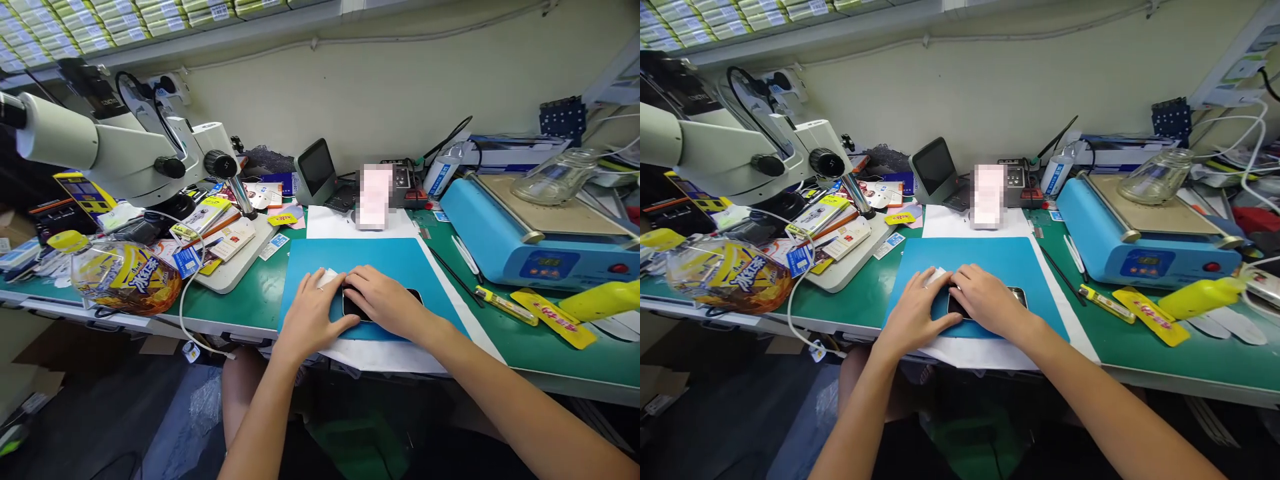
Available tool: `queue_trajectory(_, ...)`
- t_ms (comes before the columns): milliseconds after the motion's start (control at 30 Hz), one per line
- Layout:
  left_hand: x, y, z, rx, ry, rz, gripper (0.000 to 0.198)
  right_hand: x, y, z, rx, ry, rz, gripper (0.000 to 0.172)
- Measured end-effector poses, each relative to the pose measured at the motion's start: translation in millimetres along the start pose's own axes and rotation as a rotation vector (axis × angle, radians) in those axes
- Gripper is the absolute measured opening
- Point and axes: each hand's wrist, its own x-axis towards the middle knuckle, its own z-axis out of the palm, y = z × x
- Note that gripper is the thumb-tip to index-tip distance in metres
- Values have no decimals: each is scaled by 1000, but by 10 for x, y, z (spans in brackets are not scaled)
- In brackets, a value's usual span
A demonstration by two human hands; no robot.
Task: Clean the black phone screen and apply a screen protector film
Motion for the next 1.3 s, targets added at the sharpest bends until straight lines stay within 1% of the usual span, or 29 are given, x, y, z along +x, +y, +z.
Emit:
queue_trajectory(100,15,17,15,2,-7,8,79,5,-5,38,-45,39,-17,31)
queue_trajectory(233,13,2,31,14,-12,4,85,9,-13,45,-116,20,-38,33)
queue_trajectory(333,23,-10,36,-5,-9,-15,84,11,-18,40,-122,10,-9,31)
queue_trajectory(533,35,-22,41,-63,-15,-37,87,11,-24,61,-124,30,42,27)
queue_trajectory(633,22,-33,55,-81,5,-33,83,1,-31,63,-113,32,57,26)
queue_trajectory(733,9,-44,69,-82,26,-32,79,-7,-36,61,-108,39,63,25)
queue_trajectory(900,-11,-50,82,-68,43,-26,79,0,-40,64,-87,17,50,24)
queue_trajectory(1067,-32,-79,108,-51,41,-9,77,9,-43,73,-35,25,93,20)
queue_trajectory(1167,-35,-98,126,-47,45,-3,77,6,-38,92,-59,34,79,21)
queue_trajectory(1300,-34,-104,128,-43,37,4,81,-3,-11,126,-91,56,23,25)
